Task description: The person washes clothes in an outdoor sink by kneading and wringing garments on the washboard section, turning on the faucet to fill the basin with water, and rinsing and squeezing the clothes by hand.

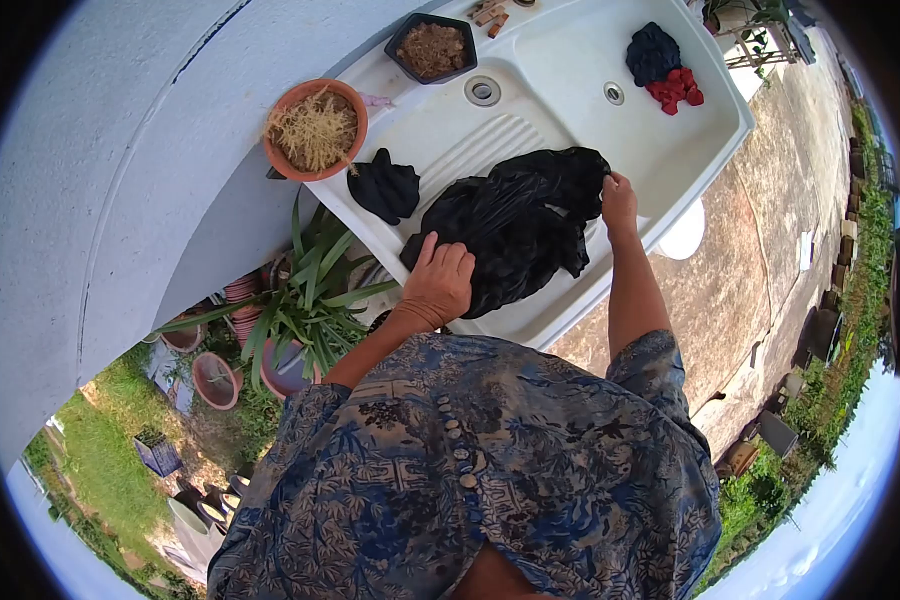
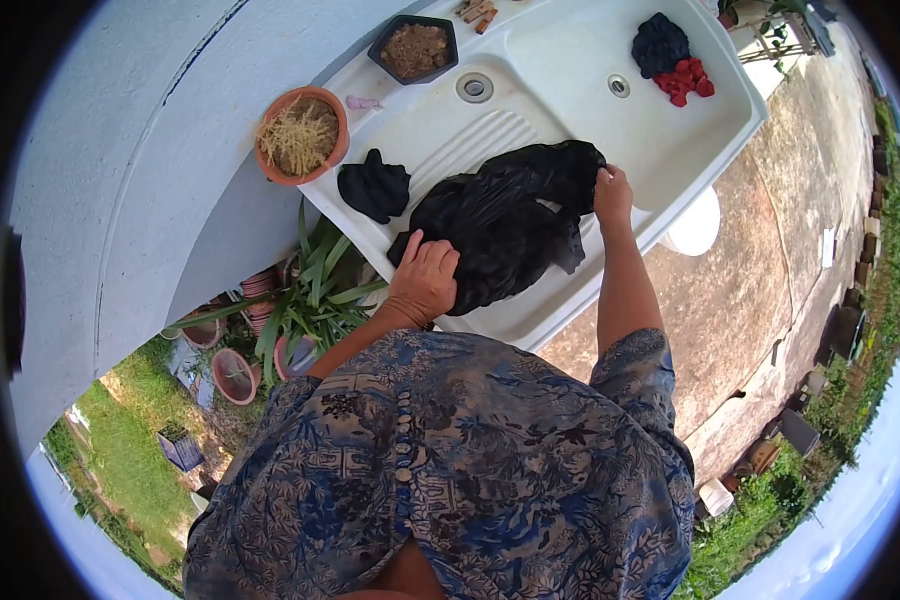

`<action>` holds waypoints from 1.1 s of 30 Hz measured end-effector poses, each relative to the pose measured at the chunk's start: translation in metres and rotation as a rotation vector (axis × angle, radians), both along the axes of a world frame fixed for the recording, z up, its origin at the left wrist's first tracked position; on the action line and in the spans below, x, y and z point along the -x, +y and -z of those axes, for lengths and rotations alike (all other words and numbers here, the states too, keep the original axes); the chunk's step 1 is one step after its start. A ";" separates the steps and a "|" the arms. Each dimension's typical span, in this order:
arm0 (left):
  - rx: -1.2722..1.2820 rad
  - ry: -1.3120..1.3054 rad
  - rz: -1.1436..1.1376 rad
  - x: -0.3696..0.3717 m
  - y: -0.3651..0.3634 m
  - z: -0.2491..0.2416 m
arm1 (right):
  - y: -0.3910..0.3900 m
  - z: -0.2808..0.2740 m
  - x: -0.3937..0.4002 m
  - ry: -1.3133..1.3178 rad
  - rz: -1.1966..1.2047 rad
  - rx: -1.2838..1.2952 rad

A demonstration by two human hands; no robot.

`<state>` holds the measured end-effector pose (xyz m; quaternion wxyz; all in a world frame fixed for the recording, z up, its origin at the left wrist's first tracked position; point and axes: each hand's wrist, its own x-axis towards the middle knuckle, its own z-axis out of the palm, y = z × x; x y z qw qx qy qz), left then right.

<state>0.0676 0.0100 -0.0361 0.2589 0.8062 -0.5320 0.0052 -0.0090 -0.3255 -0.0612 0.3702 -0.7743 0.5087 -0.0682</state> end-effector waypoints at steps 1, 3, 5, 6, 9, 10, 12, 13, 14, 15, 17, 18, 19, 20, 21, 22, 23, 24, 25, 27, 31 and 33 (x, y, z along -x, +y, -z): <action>0.007 -0.003 0.003 0.000 -0.001 0.000 | -0.004 0.039 0.013 -0.023 -0.041 0.000; -0.001 -0.001 0.005 0.000 0.000 0.000 | 0.035 0.023 0.004 0.218 -0.316 0.179; -0.008 -0.013 -0.001 -0.001 0.000 -0.001 | 0.061 0.009 -0.010 0.290 -0.362 0.190; -0.015 -0.012 0.006 0.000 0.000 -0.002 | 0.058 0.008 -0.011 0.279 -0.354 0.192; -0.042 0.059 0.001 0.002 0.001 0.000 | 0.048 -0.011 -0.017 0.148 -0.243 0.193; -0.032 0.051 0.008 0.001 0.000 -0.001 | 0.048 -0.028 -0.017 0.071 -0.200 0.137; -0.008 0.091 -0.007 0.001 0.001 -0.005 | 0.071 -0.080 -0.020 -0.117 -0.230 0.041; 0.002 0.091 -0.001 0.001 0.000 -0.004 | 0.083 -0.077 -0.018 -0.150 -0.266 0.107; 0.098 0.487 -0.128 -0.002 -0.004 0.000 | 0.104 -0.093 -0.018 -0.083 -0.321 0.062; 0.193 0.876 -0.253 -0.011 -0.010 0.007 | 0.125 -0.093 -0.014 -0.142 -0.425 0.194; 0.565 1.440 -0.581 -0.021 -0.040 -0.006 | 0.168 -0.114 -0.011 -0.133 -0.538 0.129; 0.606 1.766 -0.717 -0.027 -0.049 -0.043 | 0.188 -0.115 -0.008 -0.166 -0.586 0.121; 0.766 2.282 -0.306 -0.033 -0.050 -0.053 | 0.206 -0.109 -0.005 -0.185 -0.685 0.133; 0.715 2.389 -0.269 -0.034 -0.051 -0.049 | 0.220 -0.114 -0.007 -0.073 -0.691 0.083; 0.659 2.495 -0.217 -0.033 -0.053 -0.045 | 0.227 -0.120 -0.008 0.038 -0.690 0.042; 0.664 2.497 -0.207 -0.031 -0.051 -0.042 | 0.222 -0.124 -0.004 0.041 -0.692 0.051; 0.684 2.513 -0.176 -0.032 -0.050 -0.036 | 0.211 -0.127 0.002 -0.039 -0.786 0.031; 0.697 2.531 -0.150 -0.032 -0.048 -0.037 | 0.203 -0.134 0.006 -0.117 -0.877 0.006; 0.687 2.540 -0.149 -0.031 -0.045 -0.036 | 0.199 -0.141 0.010 -0.111 -0.868 0.004; 0.638 2.651 -0.159 -0.027 -0.045 -0.046 | 0.190 -0.164 0.009 -0.271 -0.355 0.114; 0.777 2.752 -0.106 -0.002 -0.069 -0.039 | 0.189 -0.120 -0.011 -0.419 -0.520 0.474; 0.759 2.627 -0.122 0.008 -0.073 -0.059 | 0.197 -0.093 -0.018 -0.316 -0.497 0.533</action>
